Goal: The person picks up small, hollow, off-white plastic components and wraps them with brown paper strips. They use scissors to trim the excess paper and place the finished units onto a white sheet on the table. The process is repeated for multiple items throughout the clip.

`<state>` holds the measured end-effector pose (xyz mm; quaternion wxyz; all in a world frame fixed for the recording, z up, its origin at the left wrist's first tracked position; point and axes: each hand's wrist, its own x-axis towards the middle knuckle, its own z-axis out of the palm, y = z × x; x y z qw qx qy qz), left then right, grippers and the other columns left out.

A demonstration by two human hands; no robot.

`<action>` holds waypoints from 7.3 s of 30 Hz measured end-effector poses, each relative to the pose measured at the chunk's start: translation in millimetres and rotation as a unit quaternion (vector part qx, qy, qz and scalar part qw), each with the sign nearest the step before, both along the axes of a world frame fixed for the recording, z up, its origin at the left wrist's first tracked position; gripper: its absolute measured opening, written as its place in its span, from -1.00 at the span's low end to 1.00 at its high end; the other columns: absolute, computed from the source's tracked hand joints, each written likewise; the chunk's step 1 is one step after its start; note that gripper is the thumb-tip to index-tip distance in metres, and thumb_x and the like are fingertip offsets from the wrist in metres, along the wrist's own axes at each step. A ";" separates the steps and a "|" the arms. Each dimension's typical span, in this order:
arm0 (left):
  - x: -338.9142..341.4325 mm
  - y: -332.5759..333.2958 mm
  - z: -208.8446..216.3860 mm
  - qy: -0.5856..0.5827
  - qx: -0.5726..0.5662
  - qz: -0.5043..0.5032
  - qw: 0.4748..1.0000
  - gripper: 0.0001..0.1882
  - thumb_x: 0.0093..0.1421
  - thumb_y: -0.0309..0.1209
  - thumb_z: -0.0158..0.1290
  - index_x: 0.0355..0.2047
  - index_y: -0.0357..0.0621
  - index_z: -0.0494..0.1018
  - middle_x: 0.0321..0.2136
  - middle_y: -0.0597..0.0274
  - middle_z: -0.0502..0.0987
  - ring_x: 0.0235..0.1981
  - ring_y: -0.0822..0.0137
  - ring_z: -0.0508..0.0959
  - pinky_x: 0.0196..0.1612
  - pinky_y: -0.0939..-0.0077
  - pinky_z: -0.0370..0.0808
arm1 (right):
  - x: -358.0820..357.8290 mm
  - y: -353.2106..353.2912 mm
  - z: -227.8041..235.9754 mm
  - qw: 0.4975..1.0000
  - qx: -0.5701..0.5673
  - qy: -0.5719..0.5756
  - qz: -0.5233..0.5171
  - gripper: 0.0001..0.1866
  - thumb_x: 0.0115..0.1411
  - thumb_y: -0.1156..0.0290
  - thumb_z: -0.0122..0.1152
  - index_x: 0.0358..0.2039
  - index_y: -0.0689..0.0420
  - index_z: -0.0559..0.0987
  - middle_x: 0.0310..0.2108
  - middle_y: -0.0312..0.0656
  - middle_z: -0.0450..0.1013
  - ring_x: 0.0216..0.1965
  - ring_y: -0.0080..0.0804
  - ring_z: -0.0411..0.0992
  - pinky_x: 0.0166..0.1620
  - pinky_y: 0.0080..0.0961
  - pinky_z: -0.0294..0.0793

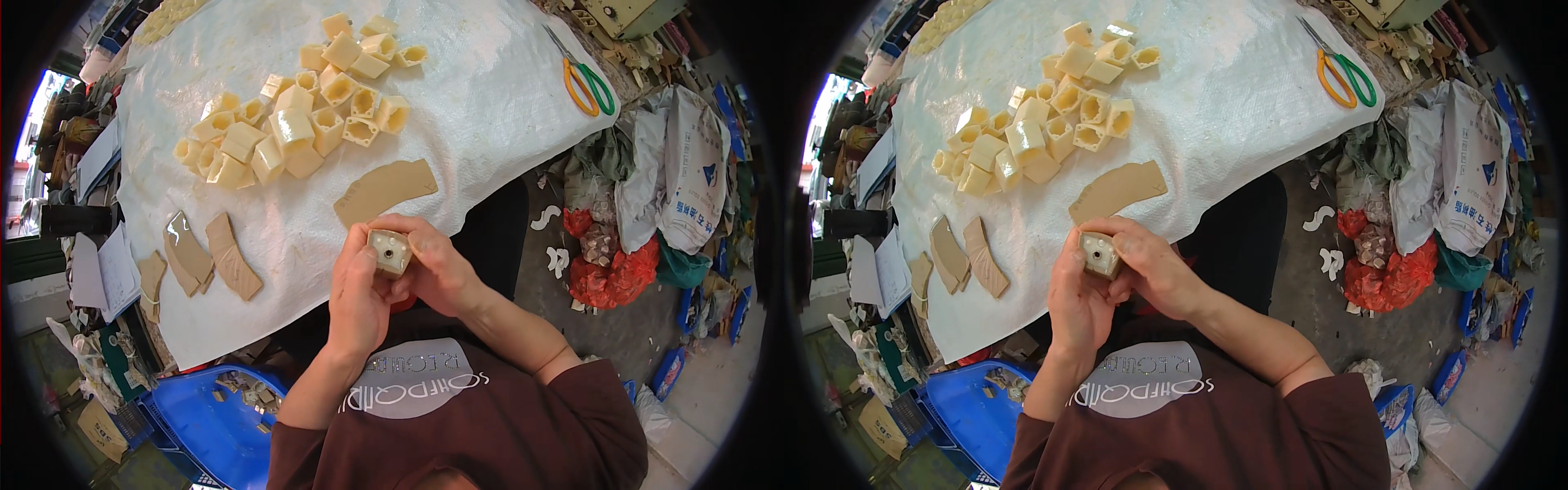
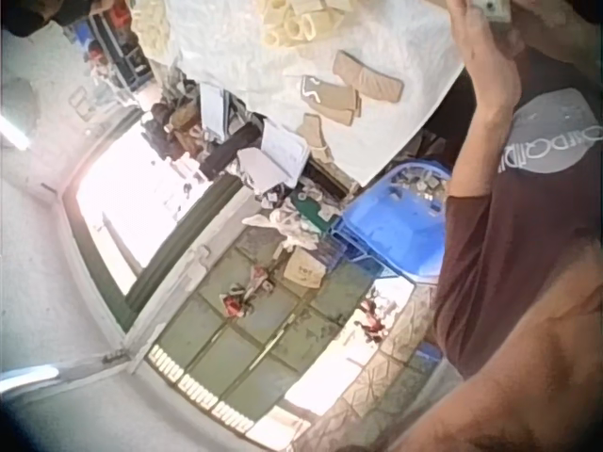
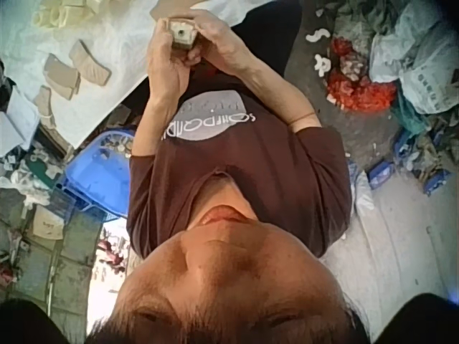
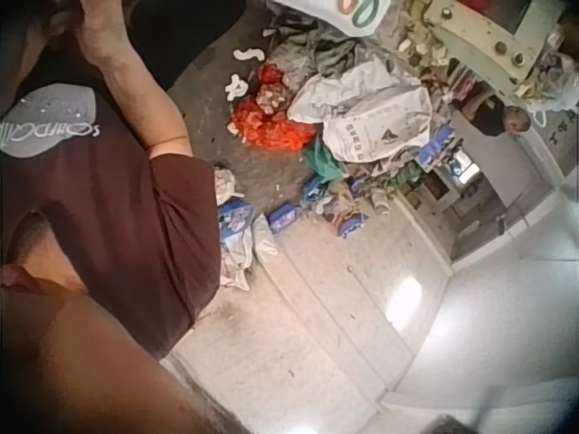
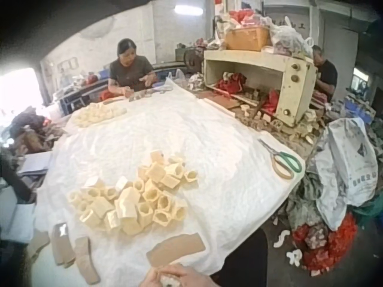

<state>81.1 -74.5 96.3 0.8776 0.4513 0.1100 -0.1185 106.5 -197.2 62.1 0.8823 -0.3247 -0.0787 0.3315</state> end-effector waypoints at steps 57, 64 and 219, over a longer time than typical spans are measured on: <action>71.1 66.7 10.0 -0.428 0.782 0.031 0.452 -0.60 -0.15 -0.69 -0.01 -0.22 -0.14 0.40 -0.17 0.10 0.40 -0.12 0.13 0.41 -0.14 0.35 0.38 | 83.6 -54.8 39.1 0.810 -0.190 -0.325 -0.450 -0.82 0.10 0.66 0.03 -0.27 0.21 0.33 -0.25 -0.13 0.43 -0.19 -0.45 0.41 -0.09 -0.48 0.40; 106.1 94.5 12.3 -0.417 0.750 0.039 0.512 -0.54 -0.15 -0.72 0.02 -0.16 -0.15 0.39 -0.15 0.11 0.43 -0.09 0.12 0.42 -0.17 0.42 0.39 | 66.9 -35.9 37.8 0.842 -0.205 -0.307 -0.393 -0.79 0.09 0.61 0.13 -0.29 0.23 0.31 -0.33 -0.12 0.45 -0.33 -0.56 0.44 -0.28 -0.62 0.47; -24.5 44.3 -3.3 -0.222 0.156 0.041 0.962 -0.80 0.01 -0.53 0.16 -0.33 -0.32 0.44 -0.23 0.08 0.39 -0.27 0.38 0.45 -0.21 0.58 0.43 | 4.8 1.7 17.9 0.992 -0.046 -0.095 -0.074 -0.80 0.00 0.36 0.29 -0.47 0.05 0.41 -0.40 -0.29 0.29 -0.27 -0.45 0.23 -0.18 -0.50 0.21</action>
